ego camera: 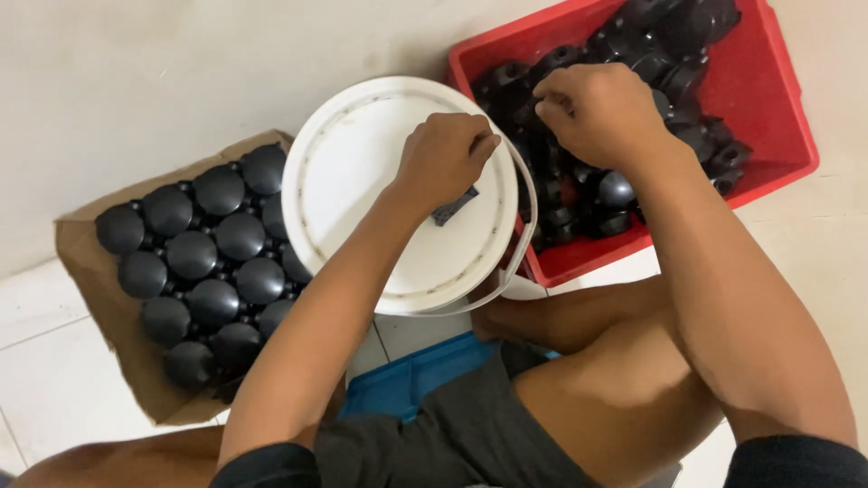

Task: Cleaning black plastic components with a cloth and packing them into a cardboard box

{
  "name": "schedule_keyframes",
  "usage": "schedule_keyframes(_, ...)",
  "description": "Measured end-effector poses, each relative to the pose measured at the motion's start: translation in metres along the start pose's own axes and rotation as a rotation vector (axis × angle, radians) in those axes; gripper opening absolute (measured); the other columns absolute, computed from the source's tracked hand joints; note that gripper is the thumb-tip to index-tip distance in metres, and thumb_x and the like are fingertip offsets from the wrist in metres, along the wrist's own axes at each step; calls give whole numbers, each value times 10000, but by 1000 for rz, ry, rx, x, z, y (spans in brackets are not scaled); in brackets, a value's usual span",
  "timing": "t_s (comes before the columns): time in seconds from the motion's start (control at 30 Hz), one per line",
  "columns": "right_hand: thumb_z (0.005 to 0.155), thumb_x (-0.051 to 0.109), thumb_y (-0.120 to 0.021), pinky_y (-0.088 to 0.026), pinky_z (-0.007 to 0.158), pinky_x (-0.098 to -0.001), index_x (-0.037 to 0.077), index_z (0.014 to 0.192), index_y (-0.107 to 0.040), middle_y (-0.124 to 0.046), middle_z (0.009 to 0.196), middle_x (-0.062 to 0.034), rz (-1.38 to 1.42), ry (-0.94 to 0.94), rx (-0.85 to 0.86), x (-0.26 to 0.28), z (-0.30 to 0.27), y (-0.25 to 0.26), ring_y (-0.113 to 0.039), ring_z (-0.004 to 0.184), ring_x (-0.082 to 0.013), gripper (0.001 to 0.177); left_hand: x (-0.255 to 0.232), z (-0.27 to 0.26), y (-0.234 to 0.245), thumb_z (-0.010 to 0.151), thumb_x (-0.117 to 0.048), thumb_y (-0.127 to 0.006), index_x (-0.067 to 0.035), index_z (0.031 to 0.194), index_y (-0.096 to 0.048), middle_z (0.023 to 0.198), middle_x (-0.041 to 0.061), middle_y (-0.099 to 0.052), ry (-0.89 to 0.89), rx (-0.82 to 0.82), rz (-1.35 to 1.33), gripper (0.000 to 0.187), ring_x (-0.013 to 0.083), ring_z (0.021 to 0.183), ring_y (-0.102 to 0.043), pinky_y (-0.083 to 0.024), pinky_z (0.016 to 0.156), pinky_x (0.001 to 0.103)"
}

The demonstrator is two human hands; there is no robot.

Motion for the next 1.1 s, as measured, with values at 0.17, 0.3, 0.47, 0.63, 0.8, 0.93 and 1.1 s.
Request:
schedule_keyframes(0.17, 976, 71, -691, -495, 722, -376, -6, 1073, -740, -724, 911, -95, 123, 52, -184, -58, -9, 23, -677, 826, -259, 133, -13, 46, -36, 934, -195, -595, -126, 736, -571, 680, 14, -610, -107, -98, -135, 211, 203, 642, -562, -416, 560, 386)
schedule_keyframes(0.3, 945, 125, -674, -491, 737, -414, 27, 1104, -749, -735, 920, -91, 72, -23, -180, -100, -1, 14, -680, 831, -285, 201, -16, 78, -59, 882, -40, -565, -67, 996, -649, 914, 61, -718, -7, -203, -319, 144, 219, 867, -691, -540, 760, 345)
schedule_keyframes(0.47, 873, 154, -699, -497, 740, -373, 67, 1024, -731, -742, 861, -66, 190, -151, -159, -140, -2, -49, -701, 808, -246, 177, -18, 116, -116, 900, -190, -523, -94, 1272, -531, 1205, 148, -640, 395, -93, -415, 385, 300, 1074, -632, -459, 964, 388)
schedule_keyframes(0.63, 879, 141, -616, -491, 778, -431, 61, 1076, -724, -724, 976, -132, 330, -278, -123, -155, -3, -132, -677, 841, -312, 238, -9, 143, -166, 886, -175, -363, -98, 1507, -283, 1494, 237, -326, 759, -1, -561, 631, 395, 1321, -430, -349, 1103, 447)
schedule_keyframes(0.8, 1000, 85, -520, -519, 845, -481, 69, 1244, -657, -640, 1127, -225, 379, -436, -78, -145, 4, -178, -604, 1047, -399, 281, 13, 164, -195, 948, -248, -347, -48, 1541, -214, 1523, 336, -193, 846, -9, -451, 640, 463, 1407, -291, -404, 1059, 579)
schedule_keyframes(0.93, 1021, 108, -497, -499, 880, -490, 65, 1286, -618, -597, 1187, -237, 418, -474, -58, -157, 20, -199, -566, 1091, -419, 295, -10, 171, -168, 882, -243, -386, 37, 1525, -190, 1514, 372, -207, 895, 29, -402, 728, 484, 1392, -296, -405, 1051, 607)
schedule_keyframes(1.1, 983, 236, -594, -383, 864, -478, 101, 1354, -574, -599, 1173, -187, 158, -490, 111, -171, 18, -219, -520, 1120, -366, 396, 64, 183, -275, 929, -471, -447, 50, 1549, -128, 1601, 286, -173, 707, 70, 22, 871, 463, 1472, -181, -234, 1205, 541)
Point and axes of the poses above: each hand's wrist, its own z-axis towards the middle knuckle, its own y-axis out of the back of the hand, x = y × z, the point moved 1 cm from there along z, towards the middle knuckle
